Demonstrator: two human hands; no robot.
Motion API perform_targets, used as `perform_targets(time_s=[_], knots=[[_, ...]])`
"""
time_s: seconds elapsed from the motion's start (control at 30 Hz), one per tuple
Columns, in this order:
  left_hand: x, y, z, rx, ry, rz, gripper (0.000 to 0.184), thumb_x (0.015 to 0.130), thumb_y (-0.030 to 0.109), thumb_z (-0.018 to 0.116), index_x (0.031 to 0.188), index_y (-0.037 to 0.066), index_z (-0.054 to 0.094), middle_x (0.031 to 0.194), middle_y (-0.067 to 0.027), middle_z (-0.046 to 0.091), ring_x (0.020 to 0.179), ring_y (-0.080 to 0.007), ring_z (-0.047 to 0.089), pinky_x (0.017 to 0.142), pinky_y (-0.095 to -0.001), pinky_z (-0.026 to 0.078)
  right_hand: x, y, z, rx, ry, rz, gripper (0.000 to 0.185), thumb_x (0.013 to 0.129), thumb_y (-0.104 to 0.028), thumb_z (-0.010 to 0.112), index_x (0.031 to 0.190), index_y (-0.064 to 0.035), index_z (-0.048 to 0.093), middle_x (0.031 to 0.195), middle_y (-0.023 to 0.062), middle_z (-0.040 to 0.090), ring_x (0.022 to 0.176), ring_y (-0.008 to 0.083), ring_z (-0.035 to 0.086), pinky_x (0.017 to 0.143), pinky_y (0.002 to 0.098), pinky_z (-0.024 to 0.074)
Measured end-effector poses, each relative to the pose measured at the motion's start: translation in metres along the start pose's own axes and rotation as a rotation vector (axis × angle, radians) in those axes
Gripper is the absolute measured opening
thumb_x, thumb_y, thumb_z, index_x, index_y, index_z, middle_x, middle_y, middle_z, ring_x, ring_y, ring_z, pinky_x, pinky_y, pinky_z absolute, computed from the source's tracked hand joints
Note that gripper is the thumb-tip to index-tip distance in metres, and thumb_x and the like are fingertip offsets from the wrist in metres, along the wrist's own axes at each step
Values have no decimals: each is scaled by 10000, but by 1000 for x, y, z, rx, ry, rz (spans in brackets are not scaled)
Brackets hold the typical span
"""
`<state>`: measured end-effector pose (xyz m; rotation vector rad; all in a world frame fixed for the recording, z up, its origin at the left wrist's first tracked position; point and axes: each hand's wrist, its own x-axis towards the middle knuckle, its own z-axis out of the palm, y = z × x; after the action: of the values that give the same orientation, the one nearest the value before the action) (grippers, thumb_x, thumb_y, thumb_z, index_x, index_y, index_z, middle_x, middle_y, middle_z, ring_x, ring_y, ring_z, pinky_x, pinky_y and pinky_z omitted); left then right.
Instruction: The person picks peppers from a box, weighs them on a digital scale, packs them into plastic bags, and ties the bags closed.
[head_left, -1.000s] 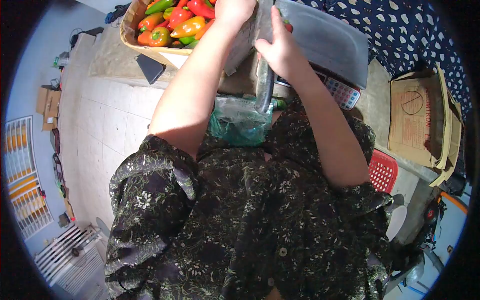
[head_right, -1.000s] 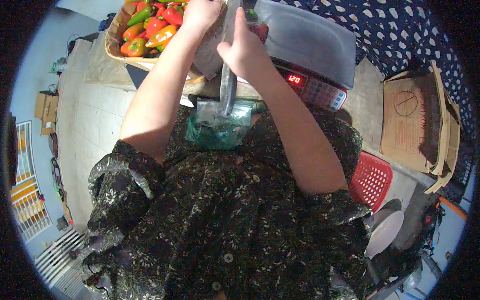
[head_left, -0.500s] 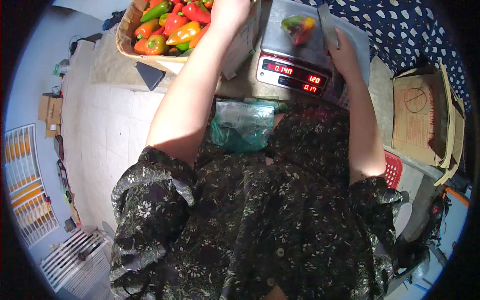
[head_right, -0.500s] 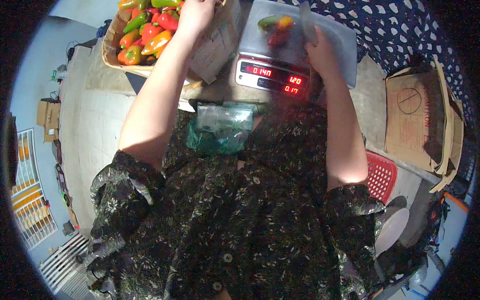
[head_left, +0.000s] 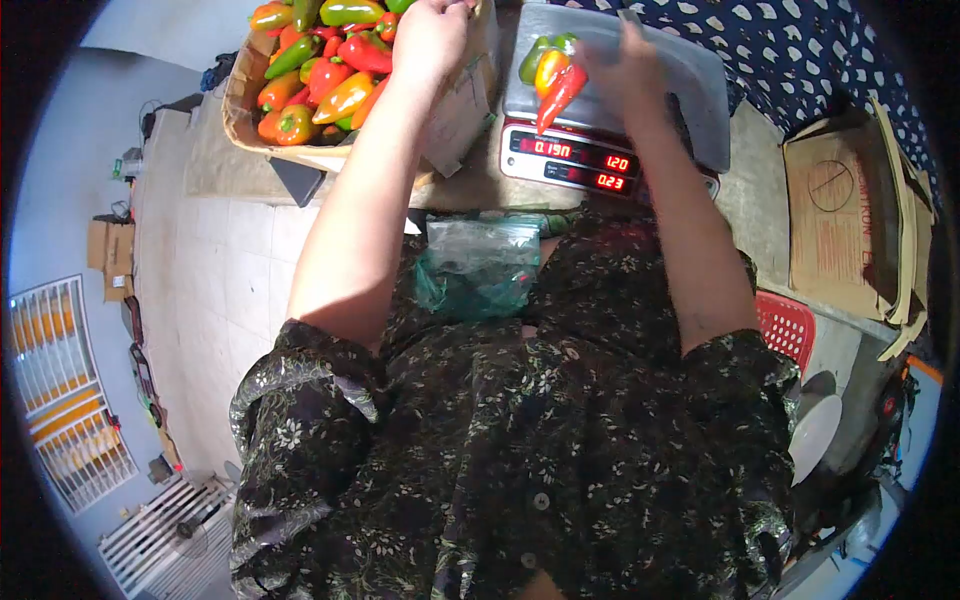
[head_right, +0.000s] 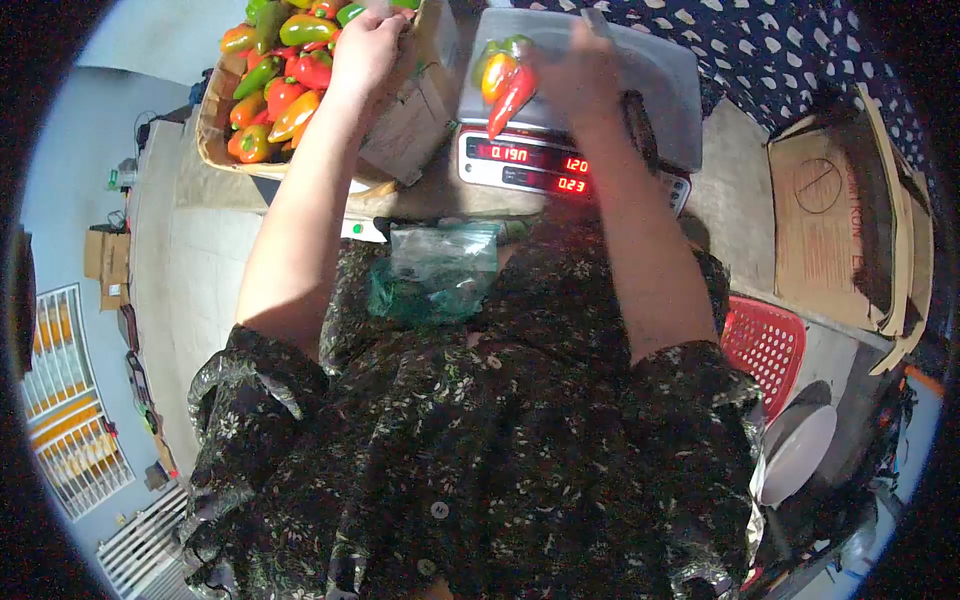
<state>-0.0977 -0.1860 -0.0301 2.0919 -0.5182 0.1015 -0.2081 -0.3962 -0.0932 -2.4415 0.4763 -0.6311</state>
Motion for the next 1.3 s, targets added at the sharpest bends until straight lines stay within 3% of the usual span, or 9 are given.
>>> perform_targets(time_s=[0.1,0.27,0.5,0.63,0.77,0.9,0.97,1.17,1.3], knots=[[0,-9,5,-124,1,-208,232,855,223,604,987,52,689,870,-99,689,787,-164,638,740,-301,480,-23,-32,40,-143,-17,-21,838,640,-444,786,1272,-37,417,1102,226,568,1029,386,569,854,447,471],[-8,13,0,64,39,-45,290,842,201,523,994,-4,661,917,-212,663,912,-301,642,835,-354,466,-21,-10,44,92,-99,80,833,594,-333,827,1262,-86,396,1107,189,566,1031,337,577,878,410,463],[3,-17,-3,-66,-50,-85,265,881,194,534,1028,16,665,941,-96,678,876,-178,612,829,-313,460,-99,50,-126,695,48,110,746,664,-243,818,1243,-68,380,1006,117,591,831,212,620,747,342,515],[-7,8,-7,-58,-77,-49,261,893,168,529,1044,-5,653,921,-64,660,817,-133,578,762,-264,455,-170,146,-253,399,101,315,726,705,-223,791,1279,-80,369,1078,91,555,968,179,556,874,334,459],[12,-32,-9,-155,-131,-25,260,899,161,529,1056,-12,643,932,-69,654,842,-137,580,779,-269,450,-277,216,-304,662,-53,819,740,733,-297,754,1341,-96,384,1204,82,541,1134,216,504,921,331,424],[19,-55,-21,-25,-66,68,259,903,160,526,1065,-5,642,930,-63,651,862,-138,581,804,-257,434,-372,254,-248,889,-119,1371,607,762,-341,719,1258,-57,516,1206,49,568,1117,231,518,931,366,429],[20,-57,-22,8,-89,65,260,903,161,529,1065,-10,641,934,-61,650,862,-128,578,798,-252,432,-453,328,-189,1459,27,1236,440,814,-271,674,1182,-52,571,1086,39,625,948,156,592,804,274,487],[12,-42,-21,27,-67,22,264,911,169,524,1076,-2,640,924,-47,643,830,-122,564,775,-255,437,-493,411,-122,353,1015,1672,429,813,-228,631,1132,50,558,1104,154,623,956,244,611,829,344,481],[-13,-18,-12,-52,-20,150,242,927,181,509,1013,3,647,895,-54,632,821,-138,563,777,-278,445,-417,368,-168,-29,911,1156,420,835,-233,622,1146,39,550,1039,166,637,926,201,611,792,297,478]])
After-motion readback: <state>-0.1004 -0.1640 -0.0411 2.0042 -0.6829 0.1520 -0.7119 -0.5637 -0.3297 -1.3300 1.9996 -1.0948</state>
